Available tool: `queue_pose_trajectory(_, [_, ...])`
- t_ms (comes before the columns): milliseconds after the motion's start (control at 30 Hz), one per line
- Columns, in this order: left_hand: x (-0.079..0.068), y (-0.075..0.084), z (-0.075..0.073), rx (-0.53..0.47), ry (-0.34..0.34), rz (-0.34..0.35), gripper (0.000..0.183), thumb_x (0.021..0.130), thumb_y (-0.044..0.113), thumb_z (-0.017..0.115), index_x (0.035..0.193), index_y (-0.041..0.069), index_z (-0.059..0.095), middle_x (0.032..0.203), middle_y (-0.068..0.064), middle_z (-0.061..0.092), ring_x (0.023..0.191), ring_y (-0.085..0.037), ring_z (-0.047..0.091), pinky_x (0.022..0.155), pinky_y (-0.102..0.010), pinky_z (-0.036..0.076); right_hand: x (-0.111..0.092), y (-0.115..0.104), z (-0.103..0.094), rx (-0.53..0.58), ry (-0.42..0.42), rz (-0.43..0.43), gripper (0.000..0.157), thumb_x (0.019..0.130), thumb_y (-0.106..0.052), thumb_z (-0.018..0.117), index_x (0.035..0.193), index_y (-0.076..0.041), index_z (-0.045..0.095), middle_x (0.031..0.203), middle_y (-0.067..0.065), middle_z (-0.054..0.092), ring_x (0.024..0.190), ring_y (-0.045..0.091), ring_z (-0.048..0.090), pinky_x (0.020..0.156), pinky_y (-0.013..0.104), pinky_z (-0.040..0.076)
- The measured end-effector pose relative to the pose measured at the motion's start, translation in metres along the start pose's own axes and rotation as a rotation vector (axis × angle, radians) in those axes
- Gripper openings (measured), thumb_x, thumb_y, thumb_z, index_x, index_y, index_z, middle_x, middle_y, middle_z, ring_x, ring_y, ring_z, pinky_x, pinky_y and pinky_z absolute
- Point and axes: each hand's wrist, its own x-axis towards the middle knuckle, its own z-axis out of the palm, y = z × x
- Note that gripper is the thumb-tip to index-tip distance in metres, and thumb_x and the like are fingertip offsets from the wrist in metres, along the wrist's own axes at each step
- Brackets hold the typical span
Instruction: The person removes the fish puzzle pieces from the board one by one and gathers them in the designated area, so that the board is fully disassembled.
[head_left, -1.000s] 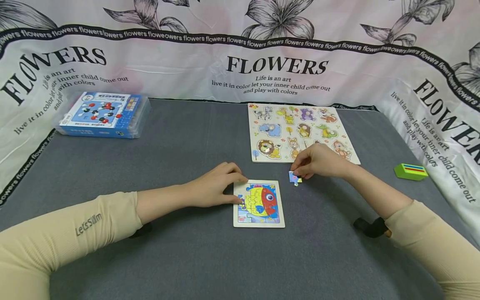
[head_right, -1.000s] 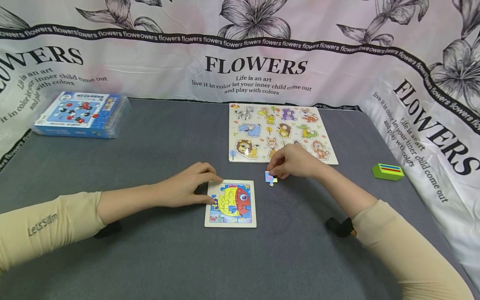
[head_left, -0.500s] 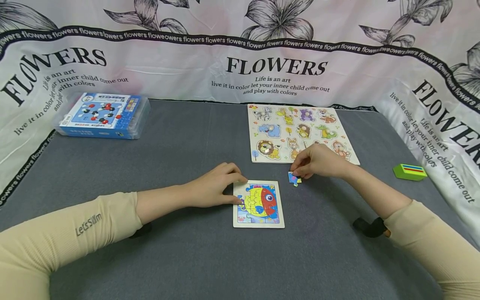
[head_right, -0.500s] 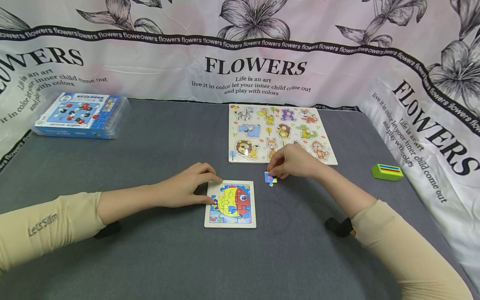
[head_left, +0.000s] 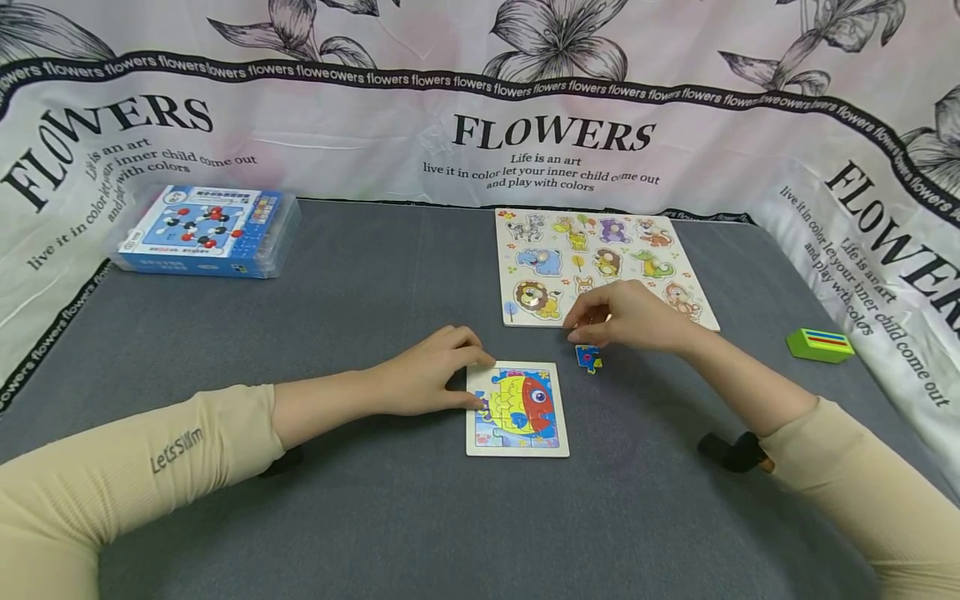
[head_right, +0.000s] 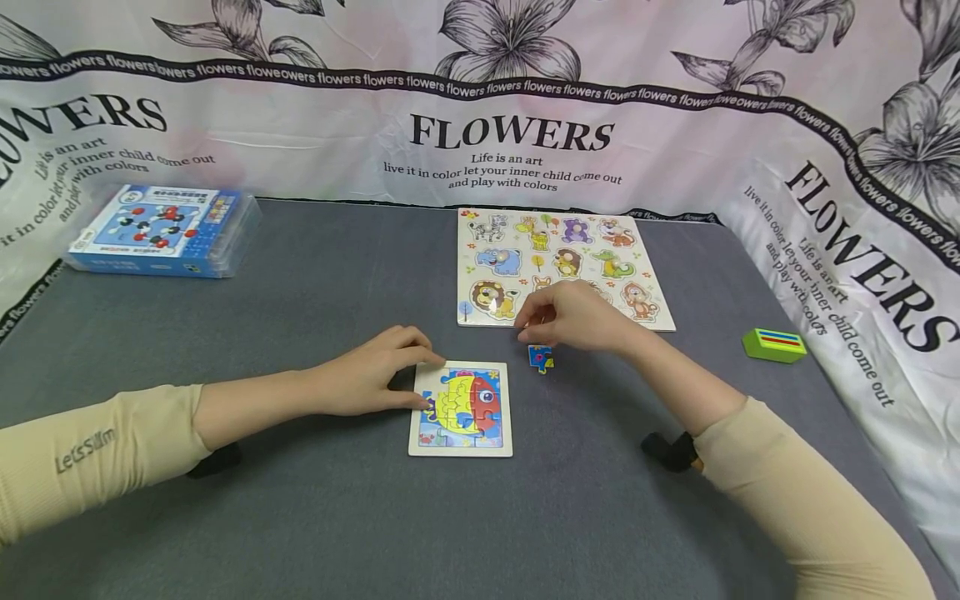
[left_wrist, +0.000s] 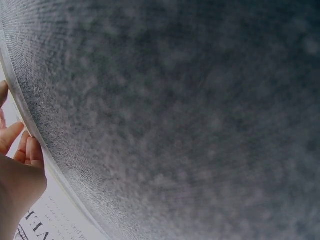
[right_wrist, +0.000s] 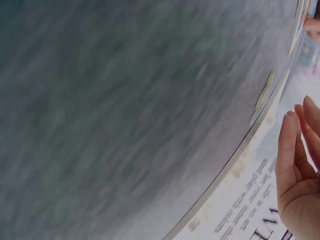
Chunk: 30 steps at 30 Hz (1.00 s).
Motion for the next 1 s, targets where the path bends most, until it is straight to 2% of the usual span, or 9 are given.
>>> queue_pose_trajectory(167, [0.0, 0.0, 0.0, 0.0, -0.003, -0.007, 0.052, 0.087, 0.034, 0.076, 0.131, 0.012, 0.062, 0.122, -0.004, 0.055, 0.109, -0.017, 0.047, 0.09, -0.03, 0.043, 0.005, -0.014, 0.012, 0.002, -0.02, -0.041, 0.009, 0.089, -0.023, 0.074, 0.097, -0.017, 0.075, 0.081, -0.002, 0.071, 0.069, 0.011, 0.06, 0.061, 0.024, 0.047])
queue_pose_trajectory(333, [0.001, 0.0, 0.0, -0.01, -0.006, -0.006, 0.051, 0.087, 0.034, 0.075, 0.131, 0.012, 0.061, 0.122, -0.004, 0.055, 0.11, -0.017, 0.047, 0.091, -0.031, 0.044, 0.011, -0.032, 0.024, 0.06, -0.089, -0.074, 0.012, 0.088, -0.017, 0.075, 0.099, -0.014, 0.074, 0.08, 0.0, 0.07, 0.068, 0.013, 0.061, 0.061, 0.025, 0.051])
queue_pose_trajectory(467, [0.001, 0.0, -0.001, -0.022, -0.008, -0.001, 0.051, 0.087, 0.034, 0.075, 0.13, 0.011, 0.061, 0.121, -0.003, 0.055, 0.108, -0.017, 0.047, 0.09, -0.031, 0.043, 0.014, -0.043, 0.033, 0.038, -0.126, -0.125, 0.013, 0.087, -0.015, 0.075, 0.099, -0.014, 0.073, 0.083, -0.002, 0.069, 0.072, 0.011, 0.061, 0.062, 0.024, 0.051])
queue_pose_trajectory(667, [0.0, 0.0, -0.002, -0.022, -0.005, 0.01, 0.052, 0.086, 0.035, 0.076, 0.129, 0.01, 0.061, 0.12, -0.003, 0.055, 0.107, -0.017, 0.047, 0.09, -0.031, 0.043, 0.018, -0.048, 0.042, 0.031, -0.163, -0.186, 0.012, 0.087, -0.014, 0.075, 0.099, -0.016, 0.073, 0.084, -0.004, 0.069, 0.075, 0.008, 0.062, 0.067, 0.023, 0.052])
queue_pose_trajectory(867, [0.001, 0.002, -0.003, -0.019, -0.008, 0.006, 0.052, 0.087, 0.034, 0.076, 0.129, 0.009, 0.06, 0.12, -0.003, 0.055, 0.107, -0.017, 0.047, 0.091, -0.031, 0.043, 0.021, -0.05, 0.049, 0.043, -0.213, -0.225, 0.017, 0.086, -0.014, 0.076, 0.102, -0.014, 0.072, 0.085, -0.001, 0.068, 0.071, 0.007, 0.06, 0.065, 0.022, 0.052])
queue_pose_trajectory(1000, [0.002, 0.004, -0.003, -0.013, -0.006, 0.003, 0.051, 0.087, 0.034, 0.076, 0.128, 0.007, 0.06, 0.119, -0.004, 0.055, 0.107, -0.018, 0.047, 0.092, -0.033, 0.043, 0.022, -0.049, 0.052, 0.036, -0.217, -0.234, 0.019, 0.085, -0.014, 0.077, 0.103, -0.014, 0.072, 0.084, 0.0, 0.067, 0.069, 0.007, 0.059, 0.064, 0.021, 0.051])
